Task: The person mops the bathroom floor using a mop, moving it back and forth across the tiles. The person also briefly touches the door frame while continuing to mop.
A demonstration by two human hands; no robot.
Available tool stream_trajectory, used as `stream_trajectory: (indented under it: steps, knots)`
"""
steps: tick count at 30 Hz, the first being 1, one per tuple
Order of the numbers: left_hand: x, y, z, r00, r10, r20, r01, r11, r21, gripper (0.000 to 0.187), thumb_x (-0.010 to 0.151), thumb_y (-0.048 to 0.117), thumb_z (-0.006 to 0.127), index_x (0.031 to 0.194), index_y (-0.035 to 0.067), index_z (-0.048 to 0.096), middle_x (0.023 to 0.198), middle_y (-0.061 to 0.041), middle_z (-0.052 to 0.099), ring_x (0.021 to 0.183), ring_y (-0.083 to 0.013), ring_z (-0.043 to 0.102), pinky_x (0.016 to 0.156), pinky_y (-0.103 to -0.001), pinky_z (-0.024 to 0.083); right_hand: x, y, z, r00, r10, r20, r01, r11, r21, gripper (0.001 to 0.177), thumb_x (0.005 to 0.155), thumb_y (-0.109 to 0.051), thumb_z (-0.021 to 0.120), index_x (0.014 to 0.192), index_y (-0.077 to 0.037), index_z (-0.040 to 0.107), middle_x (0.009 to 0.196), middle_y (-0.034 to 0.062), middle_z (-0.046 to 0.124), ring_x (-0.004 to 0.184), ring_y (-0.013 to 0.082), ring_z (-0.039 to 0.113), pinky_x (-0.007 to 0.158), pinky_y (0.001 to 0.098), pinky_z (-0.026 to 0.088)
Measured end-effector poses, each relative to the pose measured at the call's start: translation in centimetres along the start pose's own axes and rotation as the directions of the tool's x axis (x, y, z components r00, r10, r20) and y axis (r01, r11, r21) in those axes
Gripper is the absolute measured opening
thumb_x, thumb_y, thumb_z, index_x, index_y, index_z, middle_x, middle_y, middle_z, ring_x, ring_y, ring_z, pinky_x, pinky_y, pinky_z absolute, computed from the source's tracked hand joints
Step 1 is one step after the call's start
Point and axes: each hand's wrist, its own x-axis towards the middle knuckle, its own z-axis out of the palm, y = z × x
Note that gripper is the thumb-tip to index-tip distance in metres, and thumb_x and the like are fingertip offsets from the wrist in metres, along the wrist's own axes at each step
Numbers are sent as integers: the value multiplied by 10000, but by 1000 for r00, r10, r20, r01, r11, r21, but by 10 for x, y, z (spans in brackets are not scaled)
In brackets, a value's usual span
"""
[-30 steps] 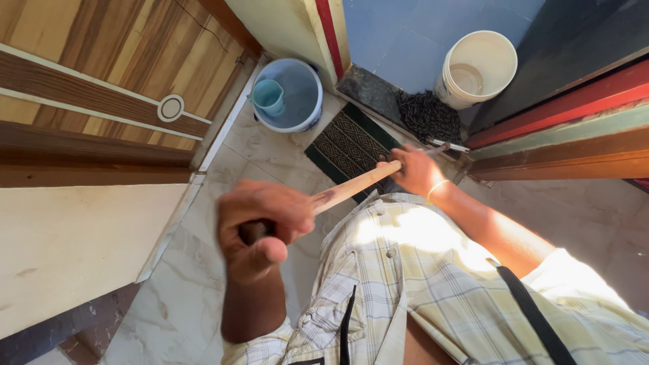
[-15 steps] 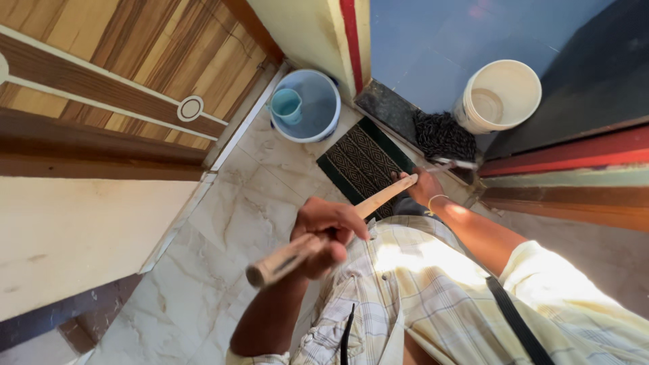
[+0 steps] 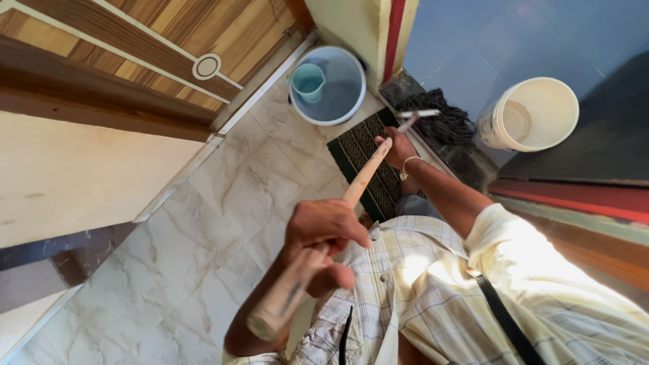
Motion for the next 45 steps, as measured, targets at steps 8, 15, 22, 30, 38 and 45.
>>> stream_trajectory:
  steps: [8,15,22,30,38,45]
  knots:
    - [14,0,6,993,112,-21,-110,990,88,733,857,841,546,897,125,694,596,69,426,527,-109,471,531,-298,392,22,-72,-35,846,-525,-94,504,845,-181,399,916,-436,778,948,-39,744,1065,257,665,938,408,653,817,500,532]
    - [-5,0,3,997,54,50,-57,997,57,775,854,879,551,952,127,710,628,72,428,511,-110,478,545,-283,393,-30,-114,-45,912,-404,-69,389,906,-167,554,978,-508,699,698,-30,674,703,147,621,717,365,609,696,478,501]
    - [-3,-1,-18,994,59,-91,-70,990,-122,868,773,897,553,824,46,720,497,61,400,412,-106,404,465,-316,347,-65,-114,-45,980,-162,-118,142,977,-160,585,981,-540,663,689,-33,673,689,169,621,702,400,620,657,507,502]
    - [-21,-18,-14,995,99,18,-87,933,-349,889,835,845,549,862,-36,666,516,37,355,460,-116,354,454,-289,345,-145,-66,-57,984,-31,-174,-3,981,-193,610,953,-582,669,667,-43,678,726,190,650,714,422,625,665,533,485]
    - [-39,-28,14,985,82,155,-18,927,-375,882,836,880,512,863,16,685,542,32,402,480,-93,380,465,-250,327,-214,-35,-61,964,216,-154,-242,954,-178,639,941,-633,675,772,-17,681,805,240,671,769,433,639,722,509,483]
    - [-43,-11,29,987,3,161,49,949,-312,804,894,822,555,871,33,710,539,44,415,466,-75,372,497,-280,298,-216,32,-42,937,298,-184,-316,945,-79,561,963,-544,672,1235,-60,593,1045,260,681,957,423,677,797,488,516]
